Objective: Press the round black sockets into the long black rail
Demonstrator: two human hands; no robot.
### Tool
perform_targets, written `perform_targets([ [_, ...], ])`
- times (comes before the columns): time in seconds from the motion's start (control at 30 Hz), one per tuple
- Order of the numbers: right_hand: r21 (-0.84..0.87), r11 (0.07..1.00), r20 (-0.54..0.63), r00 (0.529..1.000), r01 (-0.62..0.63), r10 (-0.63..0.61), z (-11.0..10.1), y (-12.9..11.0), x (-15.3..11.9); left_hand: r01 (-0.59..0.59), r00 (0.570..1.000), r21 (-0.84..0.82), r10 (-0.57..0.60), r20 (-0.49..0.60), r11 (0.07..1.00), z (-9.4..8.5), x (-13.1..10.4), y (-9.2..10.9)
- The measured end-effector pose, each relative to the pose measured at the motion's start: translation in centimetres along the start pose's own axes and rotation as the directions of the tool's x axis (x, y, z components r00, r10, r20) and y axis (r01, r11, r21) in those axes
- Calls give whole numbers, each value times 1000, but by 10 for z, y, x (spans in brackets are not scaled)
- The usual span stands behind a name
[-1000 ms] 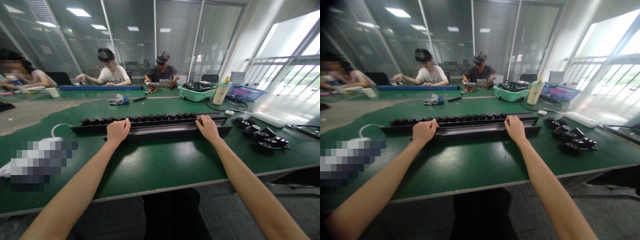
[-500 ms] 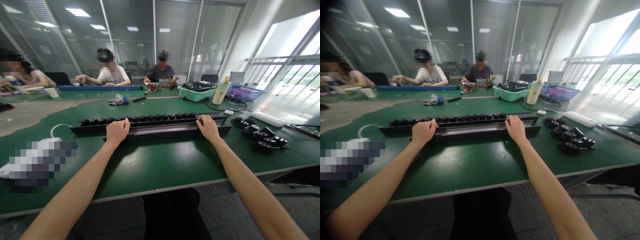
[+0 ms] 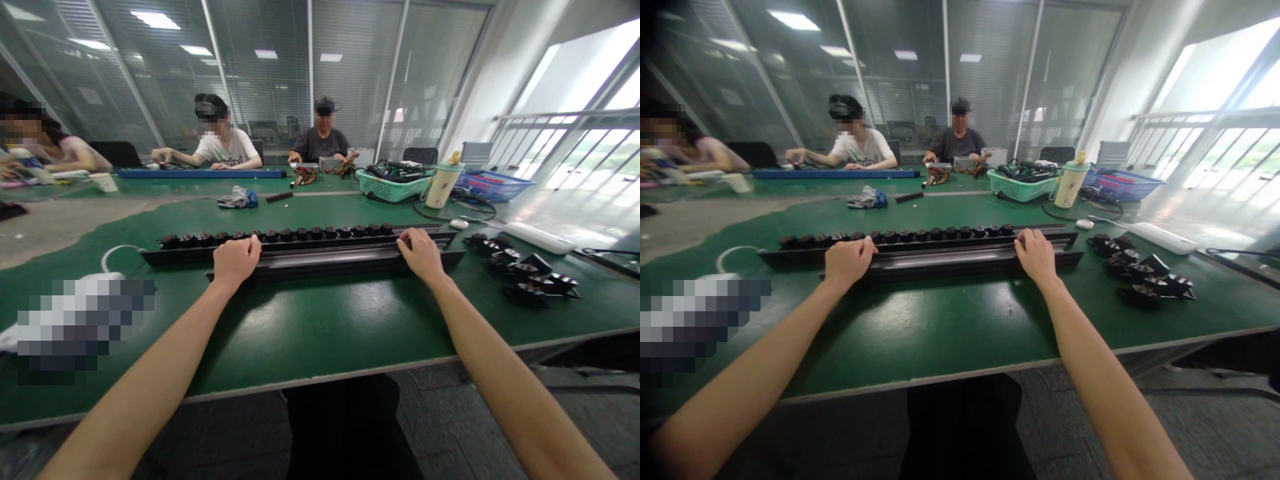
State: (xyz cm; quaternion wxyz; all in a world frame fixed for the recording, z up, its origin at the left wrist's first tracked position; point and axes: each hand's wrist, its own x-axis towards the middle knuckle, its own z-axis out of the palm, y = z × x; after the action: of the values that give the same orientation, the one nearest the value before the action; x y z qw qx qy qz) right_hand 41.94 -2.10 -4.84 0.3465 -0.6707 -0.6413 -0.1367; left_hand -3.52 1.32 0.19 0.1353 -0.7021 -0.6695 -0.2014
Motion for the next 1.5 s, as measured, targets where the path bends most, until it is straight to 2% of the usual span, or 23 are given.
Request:
perform_targets([
  [0.77,-31,998,15,998,-59,59,-1,6,1,-3,1000,-18,3,6,1000,0,0,0],
  [1.5,-63,992,52,993,-106,110,-5,2,1,-17,1000,7,18,-9,1000,2,1,-2],
])
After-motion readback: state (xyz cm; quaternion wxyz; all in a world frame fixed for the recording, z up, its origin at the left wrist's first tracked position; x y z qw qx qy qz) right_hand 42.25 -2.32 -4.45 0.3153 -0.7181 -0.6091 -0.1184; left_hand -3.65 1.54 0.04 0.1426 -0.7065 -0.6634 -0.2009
